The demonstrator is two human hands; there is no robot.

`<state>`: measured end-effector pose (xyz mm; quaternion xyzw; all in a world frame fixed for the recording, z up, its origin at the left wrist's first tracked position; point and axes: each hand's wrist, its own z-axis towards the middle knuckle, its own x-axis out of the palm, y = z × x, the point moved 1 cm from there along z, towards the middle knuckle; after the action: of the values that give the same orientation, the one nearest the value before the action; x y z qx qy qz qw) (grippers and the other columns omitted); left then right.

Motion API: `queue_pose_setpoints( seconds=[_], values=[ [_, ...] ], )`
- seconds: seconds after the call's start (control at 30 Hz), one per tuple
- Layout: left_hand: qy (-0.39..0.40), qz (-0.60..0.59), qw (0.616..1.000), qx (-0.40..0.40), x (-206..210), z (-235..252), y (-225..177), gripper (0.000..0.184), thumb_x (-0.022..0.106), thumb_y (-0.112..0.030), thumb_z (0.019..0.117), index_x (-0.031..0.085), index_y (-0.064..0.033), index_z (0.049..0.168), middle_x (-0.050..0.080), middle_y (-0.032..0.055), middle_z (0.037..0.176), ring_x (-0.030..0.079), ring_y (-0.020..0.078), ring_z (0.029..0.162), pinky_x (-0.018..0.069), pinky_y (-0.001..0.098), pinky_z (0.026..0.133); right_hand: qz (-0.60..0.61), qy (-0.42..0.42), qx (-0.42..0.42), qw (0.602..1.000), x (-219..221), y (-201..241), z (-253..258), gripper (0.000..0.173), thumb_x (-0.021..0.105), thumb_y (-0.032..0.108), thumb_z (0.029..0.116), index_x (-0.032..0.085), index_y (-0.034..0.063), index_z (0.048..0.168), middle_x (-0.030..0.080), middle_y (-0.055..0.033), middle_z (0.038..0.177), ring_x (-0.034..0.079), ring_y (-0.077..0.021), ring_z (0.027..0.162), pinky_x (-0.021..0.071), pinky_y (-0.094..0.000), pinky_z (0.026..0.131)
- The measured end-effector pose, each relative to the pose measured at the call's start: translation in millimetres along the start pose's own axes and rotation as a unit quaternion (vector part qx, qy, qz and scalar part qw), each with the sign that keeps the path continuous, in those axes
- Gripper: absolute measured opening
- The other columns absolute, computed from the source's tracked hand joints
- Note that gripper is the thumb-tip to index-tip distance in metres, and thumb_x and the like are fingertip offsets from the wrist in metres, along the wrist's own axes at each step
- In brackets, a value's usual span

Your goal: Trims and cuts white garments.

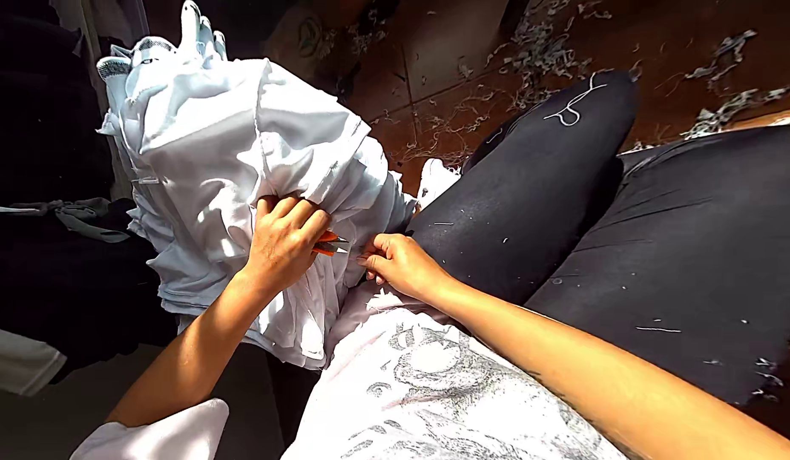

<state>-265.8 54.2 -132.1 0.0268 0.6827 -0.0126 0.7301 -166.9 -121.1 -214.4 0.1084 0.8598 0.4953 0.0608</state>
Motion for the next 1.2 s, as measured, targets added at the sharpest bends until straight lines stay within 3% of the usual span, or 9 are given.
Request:
queue_pose_setpoints(
  seconds=[0.13, 0.27, 0.4, 0.53, 0.7, 0.83, 0.93, 1.07, 1.2],
  values=[
    [0.054, -0.003, 0.992, 0.118, -1, -2, -6, 0.037, 0.051, -0.017, 0.1049, 0.068, -0.0268, 0.136, 0.064, 0.0118, 0.093, 0.058, 0.0318, 0.081, 0.0389, 0.0473, 0.072, 0.062, -0.038, -0.074, 0.995, 1, -9, 0, 0.013, 0.063, 0.010, 0.0997, 0.069, 0.0004, 0.094, 0.061, -0.0095, 0.089, 0.060, -0.0176, 0.084, 0.0491, -0.0365, 0.079],
    [0.135, -0.053, 0.980, 0.135, -4, -1, -1, 0.024, 0.054, -0.012, 0.0934, 0.076, -0.0150, 0.103, 0.067, 0.0114, 0.094, 0.065, 0.0330, 0.083, 0.0451, 0.0503, 0.068, 0.329, -0.015, -0.092, 0.940, 6, -17, 1, 0.016, 0.051, 0.001, 0.1032, 0.053, 0.0074, 0.089, 0.065, 0.0015, 0.081, 0.062, -0.0025, 0.067, 0.0523, -0.0181, 0.064],
    [0.123, -0.037, 0.989, 0.078, -3, 2, -5, 0.041, 0.060, -0.051, 0.0855, 0.072, -0.0122, 0.082, 0.068, 0.0124, 0.093, 0.065, 0.0322, 0.081, 0.0443, 0.0524, 0.066, 0.427, 0.041, -0.021, 0.903, 10, -9, 1, 0.013, 0.042, 0.004, 0.1081, 0.048, 0.0086, 0.098, 0.067, 0.0004, 0.079, 0.068, -0.0075, 0.067, 0.0581, -0.0228, 0.067],
    [0.140, -0.020, 0.989, 0.038, 2, 0, -15, 0.016, 0.066, -0.025, 0.0830, 0.071, -0.0107, 0.080, 0.068, 0.0133, 0.097, 0.065, 0.0348, 0.083, 0.0428, 0.0536, 0.065, 0.398, -0.002, 0.006, 0.917, 11, -6, 0, 0.014, 0.042, 0.003, 0.1081, 0.046, 0.0084, 0.096, 0.060, 0.0022, 0.074, 0.062, -0.0045, 0.064, 0.0547, -0.0205, 0.065],
    [0.122, -0.054, 0.991, 0.017, -5, -2, -8, 0.016, 0.063, -0.023, 0.0843, 0.070, -0.0089, 0.079, 0.069, 0.0151, 0.100, 0.067, 0.0351, 0.088, 0.0442, 0.0555, 0.070, 0.295, 0.014, 0.018, 0.955, 13, -4, 1, 0.013, 0.044, 0.009, 0.1089, 0.048, 0.0055, 0.096, 0.056, 0.0007, 0.070, 0.061, -0.0062, 0.061, 0.0546, -0.0232, 0.064],
    [0.100, -0.036, 0.993, 0.049, -6, -11, -3, 0.015, 0.060, -0.015, 0.0918, 0.073, -0.0069, 0.091, 0.070, 0.0164, 0.104, 0.066, 0.0363, 0.092, 0.0438, 0.0548, 0.072, 0.070, 0.003, -0.048, 0.996, 17, -1, -1, 0.018, 0.052, 0.019, 0.1060, 0.055, 0.0049, 0.096, 0.049, -0.0017, 0.066, 0.050, -0.0116, 0.055, 0.0435, -0.0307, 0.056],
    [0.083, -0.038, 0.993, 0.071, -8, -17, 0, 0.016, 0.057, -0.009, 0.0956, 0.073, -0.0076, 0.096, 0.070, 0.0167, 0.107, 0.066, 0.0357, 0.091, 0.0431, 0.0529, 0.074, -0.099, -0.031, -0.119, 0.987, 21, 5, -3, 0.029, 0.072, 0.021, 0.0924, 0.058, 0.0008, 0.107, 0.054, -0.0061, 0.065, 0.057, -0.0223, 0.058, 0.0477, -0.0410, 0.058],
    [0.069, -0.026, 0.991, 0.114, -9, -19, 4, 0.019, 0.055, -0.012, 0.0996, 0.073, -0.0085, 0.094, 0.071, 0.0143, 0.109, 0.064, 0.0324, 0.086, 0.0418, 0.0495, 0.072, -0.219, -0.102, -0.203, 0.949, 27, 5, 4, 0.013, 0.069, 0.010, 0.0908, 0.066, -0.0023, 0.090, 0.063, -0.0170, 0.065, 0.068, -0.0374, 0.064, 0.0523, -0.0518, 0.058],
    [0.074, -0.012, 0.986, 0.146, -10, -18, 5, 0.021, 0.052, -0.012, 0.1027, 0.071, -0.0083, 0.094, 0.071, 0.0124, 0.108, 0.062, 0.0304, 0.084, 0.0411, 0.0480, 0.074, -0.201, -0.124, -0.268, 0.934, 16, 1, 7, 0.014, 0.067, 0.006, 0.0896, 0.069, 0.0003, 0.077, 0.066, -0.0158, 0.067, 0.068, -0.0338, 0.065, 0.0507, -0.0514, 0.058]
  ],
)
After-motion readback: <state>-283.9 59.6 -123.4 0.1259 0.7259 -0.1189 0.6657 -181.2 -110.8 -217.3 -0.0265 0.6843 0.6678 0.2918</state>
